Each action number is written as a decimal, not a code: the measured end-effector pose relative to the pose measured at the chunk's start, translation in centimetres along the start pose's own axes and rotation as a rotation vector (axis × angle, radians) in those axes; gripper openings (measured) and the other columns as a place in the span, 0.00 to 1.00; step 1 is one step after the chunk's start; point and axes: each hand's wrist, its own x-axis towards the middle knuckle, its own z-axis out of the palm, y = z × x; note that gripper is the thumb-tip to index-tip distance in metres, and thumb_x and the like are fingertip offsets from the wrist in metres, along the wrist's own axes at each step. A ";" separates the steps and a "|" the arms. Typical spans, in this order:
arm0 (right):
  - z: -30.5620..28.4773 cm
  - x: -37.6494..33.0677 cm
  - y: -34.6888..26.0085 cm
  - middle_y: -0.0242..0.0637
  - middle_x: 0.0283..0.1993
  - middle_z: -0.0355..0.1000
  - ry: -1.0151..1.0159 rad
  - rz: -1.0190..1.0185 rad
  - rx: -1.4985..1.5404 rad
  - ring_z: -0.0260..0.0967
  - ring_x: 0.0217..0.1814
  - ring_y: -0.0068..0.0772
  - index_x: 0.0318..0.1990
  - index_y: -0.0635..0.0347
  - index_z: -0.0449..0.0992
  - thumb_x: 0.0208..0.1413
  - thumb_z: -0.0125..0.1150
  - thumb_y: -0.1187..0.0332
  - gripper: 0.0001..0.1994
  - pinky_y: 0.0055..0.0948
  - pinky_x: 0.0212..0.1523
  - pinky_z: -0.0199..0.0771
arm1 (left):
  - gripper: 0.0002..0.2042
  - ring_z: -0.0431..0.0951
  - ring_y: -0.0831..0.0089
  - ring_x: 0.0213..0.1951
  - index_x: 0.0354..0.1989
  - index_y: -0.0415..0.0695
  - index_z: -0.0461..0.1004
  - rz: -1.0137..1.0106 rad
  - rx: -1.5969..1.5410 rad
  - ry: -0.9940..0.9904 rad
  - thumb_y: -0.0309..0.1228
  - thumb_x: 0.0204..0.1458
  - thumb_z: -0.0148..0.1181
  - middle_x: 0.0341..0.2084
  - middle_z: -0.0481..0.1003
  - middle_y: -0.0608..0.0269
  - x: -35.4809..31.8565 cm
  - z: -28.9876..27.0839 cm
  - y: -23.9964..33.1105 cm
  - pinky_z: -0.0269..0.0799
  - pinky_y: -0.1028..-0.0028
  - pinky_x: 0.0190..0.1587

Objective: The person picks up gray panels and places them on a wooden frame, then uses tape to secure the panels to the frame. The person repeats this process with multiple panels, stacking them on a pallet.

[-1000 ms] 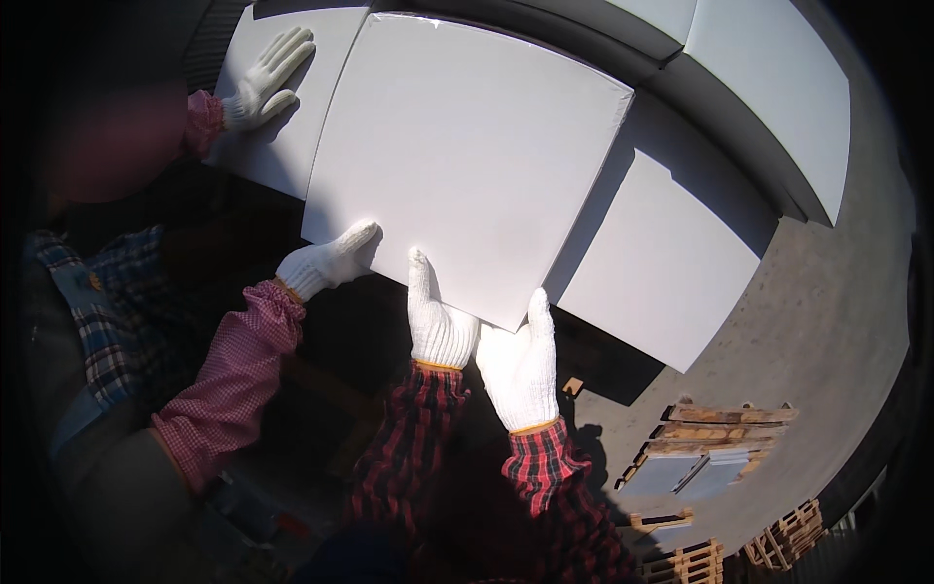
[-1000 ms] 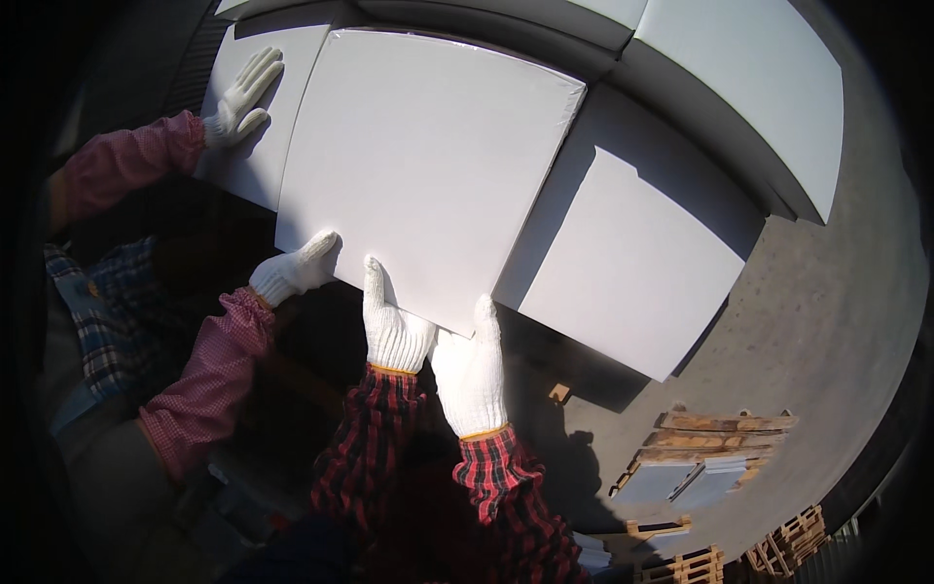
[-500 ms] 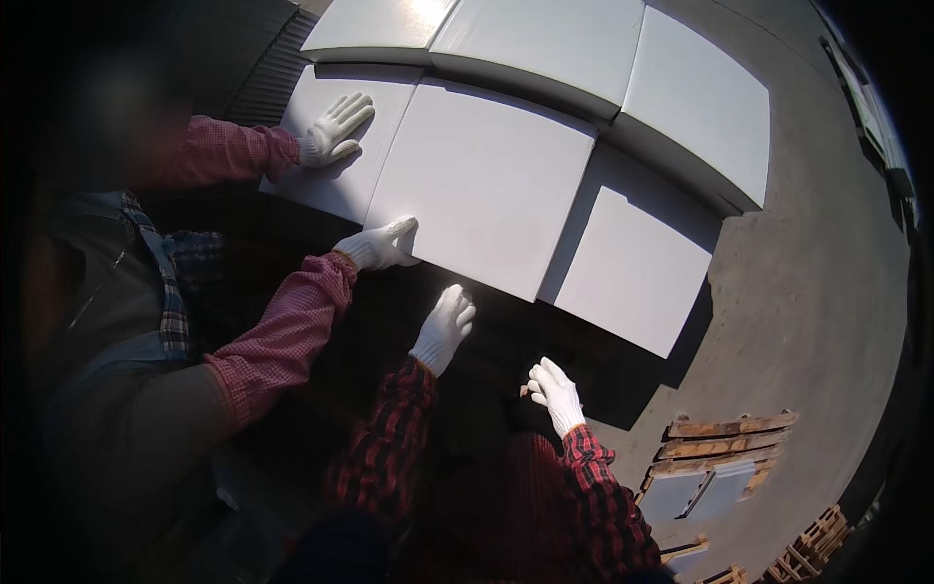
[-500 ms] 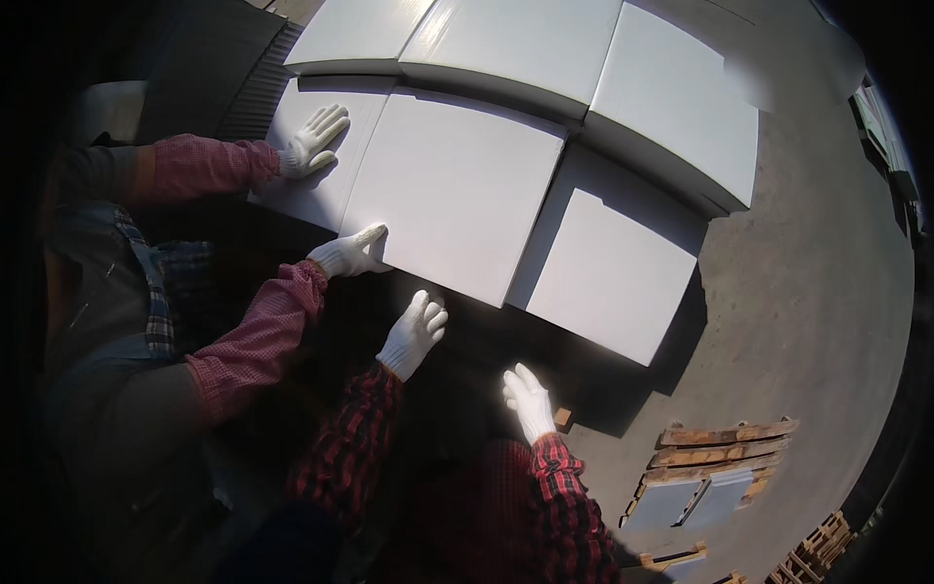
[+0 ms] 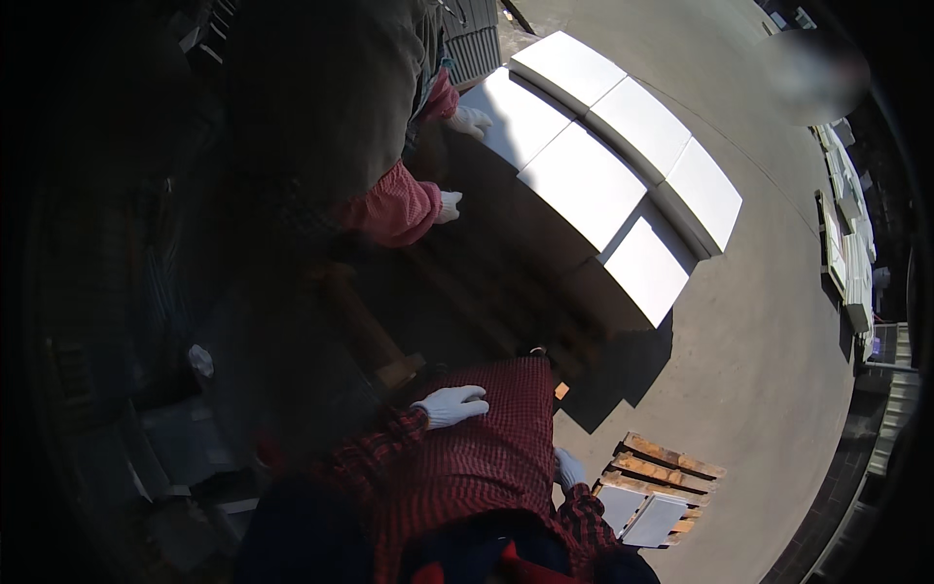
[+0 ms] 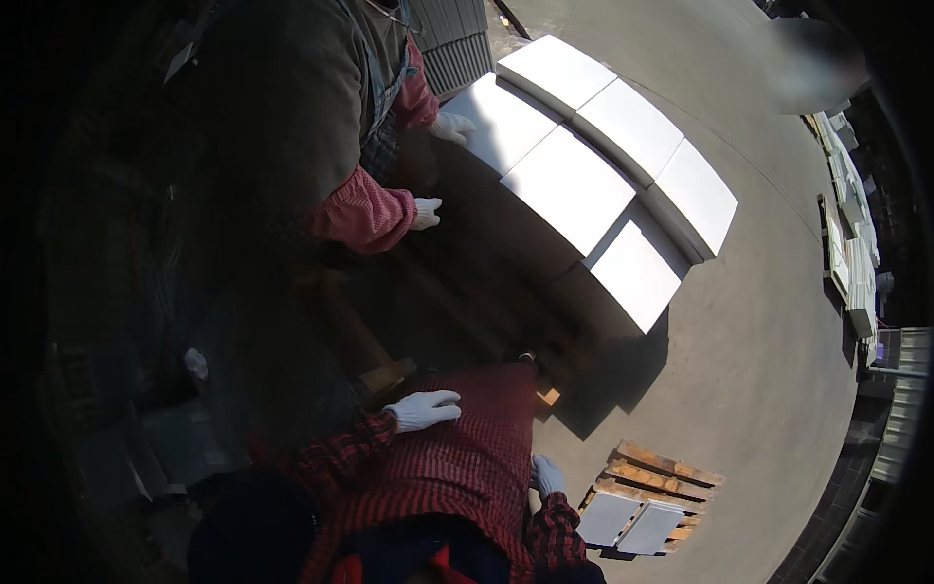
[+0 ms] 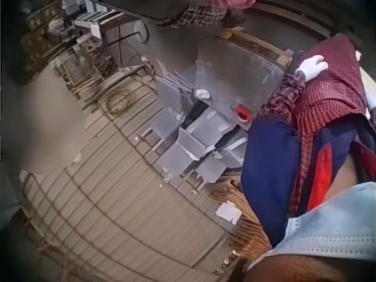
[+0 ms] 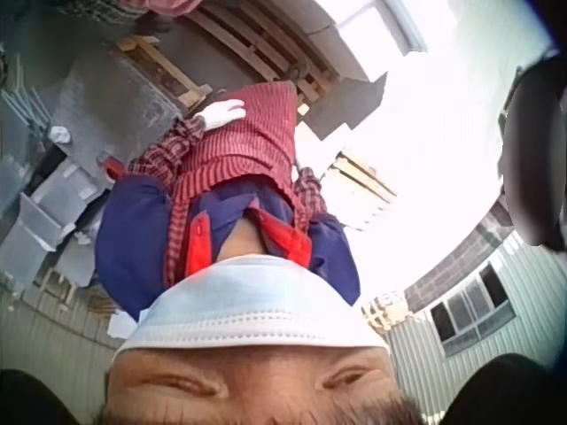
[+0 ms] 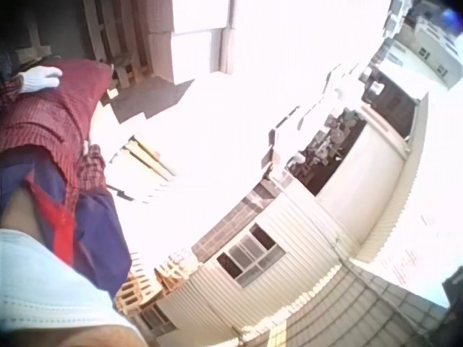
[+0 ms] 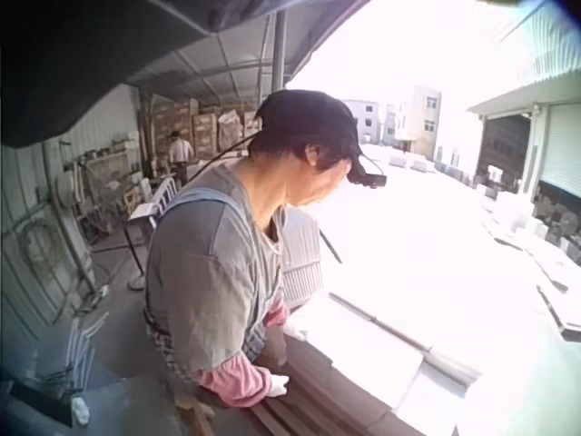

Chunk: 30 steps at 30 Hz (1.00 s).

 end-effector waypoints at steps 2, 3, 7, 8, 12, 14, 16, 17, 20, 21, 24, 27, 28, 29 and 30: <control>0.2 1.5 0.1 0.31 0.28 0.71 -0.014 -0.217 -0.286 0.70 0.29 0.32 0.46 0.56 0.77 0.65 0.53 0.61 0.11 0.32 0.27 0.72 | 0.37 0.72 0.54 0.62 0.68 0.43 0.64 -0.016 0.015 0.075 0.58 0.58 0.52 0.60 0.73 0.50 -2.7 -0.9 -2.6 0.64 0.64 0.66; 0.2 3.7 0.2 0.31 0.29 0.72 -0.020 -0.326 -0.421 0.71 0.30 0.32 0.47 0.55 0.77 0.65 0.53 0.60 0.12 0.33 0.29 0.73 | 0.37 0.72 0.54 0.61 0.68 0.43 0.64 -0.020 0.037 0.108 0.57 0.58 0.52 0.60 0.73 0.49 -3.7 -1.4 -3.8 0.64 0.64 0.65; -0.2 8.9 -3.7 0.32 0.32 0.74 -0.132 -0.539 -0.769 0.73 0.34 0.34 0.50 0.54 0.77 0.67 0.52 0.60 0.13 0.37 0.34 0.76 | 0.35 0.73 0.55 0.60 0.66 0.41 0.67 -0.039 -0.023 0.335 0.56 0.58 0.54 0.58 0.74 0.49 -6.5 -3.5 -6.3 0.66 0.63 0.64; 0.6 7.4 -6.9 0.32 0.32 0.74 -0.222 -0.413 -0.705 0.74 0.35 0.34 0.51 0.53 0.76 0.67 0.52 0.60 0.13 0.37 0.35 0.76 | 0.35 0.73 0.54 0.61 0.66 0.41 0.66 -0.049 -0.073 0.412 0.56 0.58 0.54 0.58 0.74 0.49 -7.1 -3.5 -6.8 0.65 0.63 0.64; 1.4 8.8 -14.8 0.31 0.32 0.73 -0.386 -0.177 -0.479 0.73 0.31 0.32 0.52 0.52 0.75 0.65 0.55 0.59 0.13 0.36 0.31 0.77 | 0.35 0.72 0.54 0.62 0.66 0.39 0.66 -0.007 -0.290 0.643 0.55 0.59 0.54 0.58 0.74 0.48 -8.7 -2.8 -6.4 0.63 0.62 0.65; 5.5 7.2 -17.5 0.33 0.37 0.77 -0.289 -0.328 -0.801 0.76 0.34 0.34 0.54 0.53 0.76 0.64 0.58 0.56 0.17 0.38 0.33 0.79 | 0.36 0.71 0.54 0.63 0.66 0.38 0.65 -0.023 -0.417 0.777 0.54 0.58 0.55 0.60 0.73 0.46 -7.4 -0.5 -8.7 0.62 0.62 0.66; 1.5 19.0 -20.6 0.36 0.43 0.78 -0.559 -0.840 -1.123 0.78 0.39 0.36 0.59 0.54 0.74 0.63 0.58 0.55 0.20 0.36 0.36 0.81 | 0.35 0.71 0.54 0.63 0.66 0.39 0.66 -0.026 -0.475 0.825 0.54 0.57 0.56 0.60 0.73 0.47 -6.8 1.8 -8.4 0.63 0.63 0.66; 4.3 17.8 -20.1 0.37 0.44 0.77 -0.582 -0.768 -1.108 0.78 0.40 0.38 0.57 0.54 0.74 0.61 0.59 0.58 0.19 0.36 0.37 0.81 | 0.35 0.71 0.54 0.63 0.66 0.39 0.66 -0.078 -0.502 0.862 0.54 0.57 0.55 0.60 0.73 0.48 -6.6 3.8 -9.2 0.63 0.63 0.66; 10.7 11.2 -19.4 0.38 0.44 0.76 -0.639 -0.757 -1.124 0.76 0.42 0.41 0.47 0.56 0.75 0.51 0.65 0.72 0.14 0.36 0.39 0.81 | 0.35 0.72 0.51 0.61 0.63 0.40 0.69 -0.197 -0.547 0.891 0.56 0.55 0.54 0.60 0.73 0.47 -4.6 10.7 -9.4 0.65 0.60 0.63; 11.7 10.9 -18.6 0.39 0.45 0.75 -0.701 -0.888 -1.190 0.76 0.43 0.42 0.45 0.57 0.76 0.49 0.66 0.76 0.14 0.35 0.40 0.81 | 0.35 0.72 0.53 0.61 0.65 0.44 0.68 -0.229 -0.499 0.876 0.57 0.56 0.53 0.58 0.75 0.50 -2.9 14.1 -10.4 0.64 0.61 0.64; 11.8 9.1 -16.4 0.39 0.53 0.75 -0.863 -0.622 -1.435 0.76 0.53 0.35 0.58 0.61 0.73 0.58 0.59 0.71 0.19 0.33 0.48 0.81 | 0.34 0.72 0.52 0.61 0.64 0.47 0.70 -0.173 -0.313 0.588 0.59 0.57 0.50 0.57 0.75 0.50 -2.7 19.9 -8.5 0.64 0.59 0.64; 7.4 16.3 -13.1 0.47 0.56 0.75 -1.271 -1.524 -2.039 0.75 0.56 0.50 0.52 0.54 0.77 0.54 0.63 0.64 0.17 0.41 0.53 0.79 | 0.32 0.72 0.51 0.61 0.63 0.48 0.71 -0.131 -0.290 0.508 0.58 0.58 0.49 0.57 0.74 0.49 -4.6 22.9 -8.2 0.63 0.57 0.64; 6.3 18.0 -12.6 0.48 0.58 0.74 -1.326 -1.292 -1.988 0.74 0.56 0.52 0.52 0.55 0.76 0.52 0.65 0.62 0.20 0.42 0.54 0.79 | 0.32 0.72 0.51 0.61 0.62 0.48 0.71 -0.135 -0.303 0.521 0.58 0.58 0.49 0.57 0.74 0.48 -5.0 23.4 -8.6 0.63 0.57 0.65; 5.7 17.6 -11.7 0.49 0.59 0.74 -1.356 -1.055 -1.929 0.74 0.57 0.54 0.53 0.55 0.76 0.50 0.67 0.59 0.22 0.43 0.54 0.78 | 0.28 0.74 0.51 0.58 0.56 0.47 0.76 -0.185 -0.374 0.663 0.55 0.56 0.49 0.54 0.77 0.50 -7.2 23.6 -7.4 0.66 0.56 0.61; 5.7 17.4 -11.4 0.50 0.56 0.74 -1.349 -1.070 -1.916 0.73 0.56 0.55 0.50 0.55 0.76 0.49 0.67 0.60 0.21 0.44 0.53 0.77 | 0.28 0.74 0.51 0.57 0.55 0.46 0.76 -0.207 -0.413 0.726 0.54 0.56 0.49 0.54 0.77 0.50 -7.7 23.8 -8.0 0.67 0.56 0.60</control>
